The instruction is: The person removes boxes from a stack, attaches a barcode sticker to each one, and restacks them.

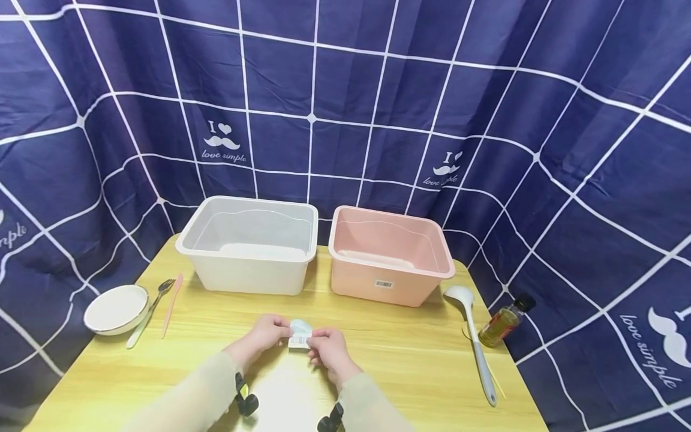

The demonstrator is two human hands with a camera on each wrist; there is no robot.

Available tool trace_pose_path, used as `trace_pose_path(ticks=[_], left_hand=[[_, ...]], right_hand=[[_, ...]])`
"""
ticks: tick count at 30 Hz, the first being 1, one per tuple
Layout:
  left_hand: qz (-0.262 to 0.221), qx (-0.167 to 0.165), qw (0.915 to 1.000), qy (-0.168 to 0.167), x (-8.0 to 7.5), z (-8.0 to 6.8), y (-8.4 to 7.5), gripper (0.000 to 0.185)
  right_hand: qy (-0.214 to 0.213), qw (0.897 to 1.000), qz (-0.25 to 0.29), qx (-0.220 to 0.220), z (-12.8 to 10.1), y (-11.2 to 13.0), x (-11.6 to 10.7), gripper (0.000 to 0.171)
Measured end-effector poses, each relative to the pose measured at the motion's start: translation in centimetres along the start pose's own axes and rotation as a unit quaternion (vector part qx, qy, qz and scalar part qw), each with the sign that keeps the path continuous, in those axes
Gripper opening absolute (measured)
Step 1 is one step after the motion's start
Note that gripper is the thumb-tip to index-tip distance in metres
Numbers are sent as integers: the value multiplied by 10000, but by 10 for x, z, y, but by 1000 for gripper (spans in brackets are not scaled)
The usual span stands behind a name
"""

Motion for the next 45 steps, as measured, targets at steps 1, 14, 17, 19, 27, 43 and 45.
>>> trace_pose_path(ticks=[1, 14, 17, 19, 27, 43, 45], left_hand=[[-125, 9, 9999, 87, 2, -1, -1, 7], [-947, 125, 9911, 928, 6, -17, -33, 12], [-1016, 175, 9922, 706, 3, -21, -41, 13], [-1122, 224, 9919, 547, 1, -23, -45, 14], [-1283, 444, 9900, 375, 4, -32, -54, 15], [-994, 791, 9907, 478, 6, -38, -59, 19], [-988, 823, 9903, 525, 7, -38, -59, 19]], right_hand=[[-28, 10000, 16, -66, -1, 3, -1, 19], [-536, 9702, -1511, -1815, -20, 67, -11, 17], [-974, 9389, -2216, -2445, -32, 83, -8, 17], [-1001, 9181, -2620, -2799, -40, 90, -1, 14], [-312, 9145, -2889, -2815, -50, 81, 16, 15], [-200, 9382, -2438, -2446, -49, 72, 11, 7], [-207, 9391, -2407, -2445, -49, 71, 10, 5]])
Point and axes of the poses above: each hand's wrist, its own z-axis towards the middle knuckle, its own x-axis out of the palm, y = z × x, the point moved 8 cm from there along z, towards the middle knuckle, and after that the axes turned 10 degrees about z, right-handed, at the moved point
